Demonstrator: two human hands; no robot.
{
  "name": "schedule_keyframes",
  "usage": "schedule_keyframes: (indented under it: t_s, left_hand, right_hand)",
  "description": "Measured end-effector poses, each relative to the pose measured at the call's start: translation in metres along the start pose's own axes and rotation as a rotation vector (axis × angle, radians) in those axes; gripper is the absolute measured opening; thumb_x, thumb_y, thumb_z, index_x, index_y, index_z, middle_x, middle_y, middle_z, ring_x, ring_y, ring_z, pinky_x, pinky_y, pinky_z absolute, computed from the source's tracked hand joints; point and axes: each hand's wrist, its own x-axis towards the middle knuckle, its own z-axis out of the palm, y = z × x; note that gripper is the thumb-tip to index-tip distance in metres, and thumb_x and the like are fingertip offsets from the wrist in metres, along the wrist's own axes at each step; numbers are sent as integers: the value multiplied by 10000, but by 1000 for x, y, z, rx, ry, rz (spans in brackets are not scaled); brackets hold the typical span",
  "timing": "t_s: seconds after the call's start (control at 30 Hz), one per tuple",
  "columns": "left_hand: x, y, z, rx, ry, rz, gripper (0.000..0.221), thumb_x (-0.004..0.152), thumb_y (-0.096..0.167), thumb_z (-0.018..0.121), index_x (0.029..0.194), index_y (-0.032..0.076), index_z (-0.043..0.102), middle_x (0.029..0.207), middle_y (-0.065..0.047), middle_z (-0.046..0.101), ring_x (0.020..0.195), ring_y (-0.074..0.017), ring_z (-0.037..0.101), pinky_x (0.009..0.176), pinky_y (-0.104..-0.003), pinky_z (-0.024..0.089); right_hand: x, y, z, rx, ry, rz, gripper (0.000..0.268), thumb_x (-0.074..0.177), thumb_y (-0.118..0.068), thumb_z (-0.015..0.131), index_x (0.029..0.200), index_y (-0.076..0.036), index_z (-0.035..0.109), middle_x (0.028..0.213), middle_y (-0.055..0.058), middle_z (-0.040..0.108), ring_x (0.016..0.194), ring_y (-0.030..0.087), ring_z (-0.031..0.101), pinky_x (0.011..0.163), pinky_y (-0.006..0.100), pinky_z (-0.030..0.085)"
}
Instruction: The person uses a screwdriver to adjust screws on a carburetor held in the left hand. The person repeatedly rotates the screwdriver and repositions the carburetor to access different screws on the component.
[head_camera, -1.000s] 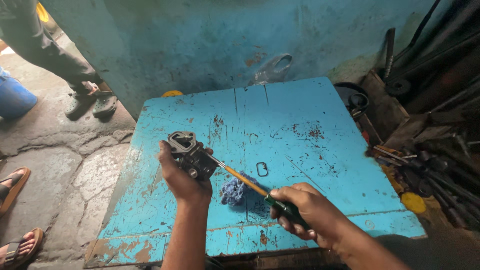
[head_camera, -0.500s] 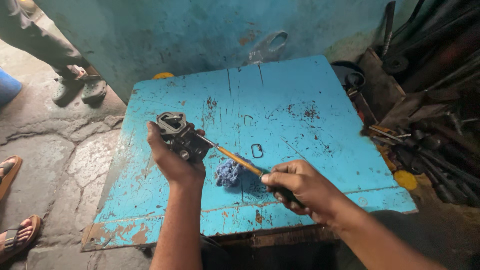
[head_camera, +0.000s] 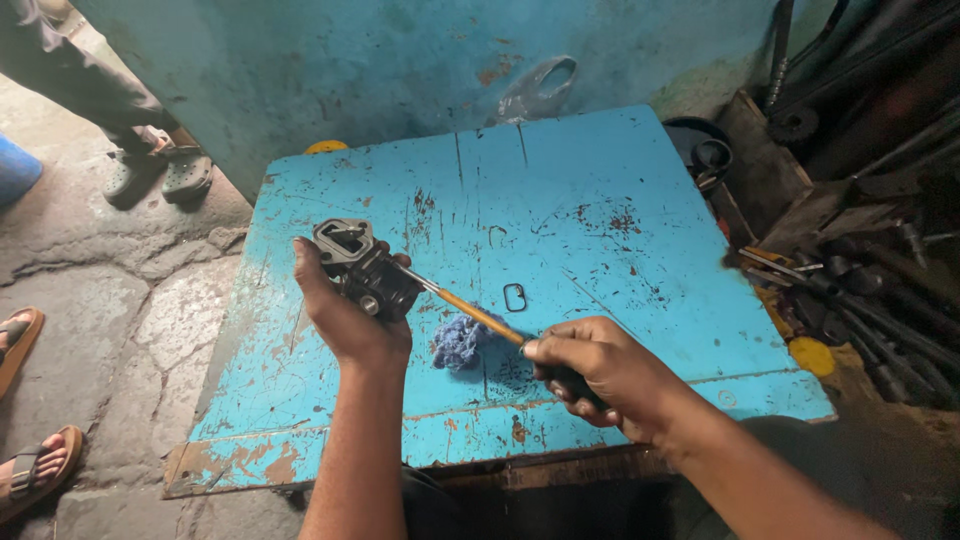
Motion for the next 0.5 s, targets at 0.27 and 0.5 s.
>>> schedule_keyframes:
  t_s: [0.27, 0.5]
  left_hand:
    - [1, -2, 0, 5, -1, 23, 490, 1003, 524, 520, 1119, 50, 564, 885, -123, 651, 732, -240, 679, 648, -417, 616]
    - [-1, -1, 2, 0, 1, 25, 485, 1004, 514, 520, 1120, 45, 559, 891, -119, 645, 749, -236, 680, 655, -419, 620]
  right_hand:
    - [-3, 1, 2, 57, 33, 76, 419, 900, -373, 548, 737, -9, 676, 490, 44, 565, 316, 65, 427, 258, 216, 277]
    - [5, 4, -2, 2, 35, -11, 313, 881, -303, 707, 787, -32, 580, 555, -17, 505, 378, 52, 417, 286, 220, 279]
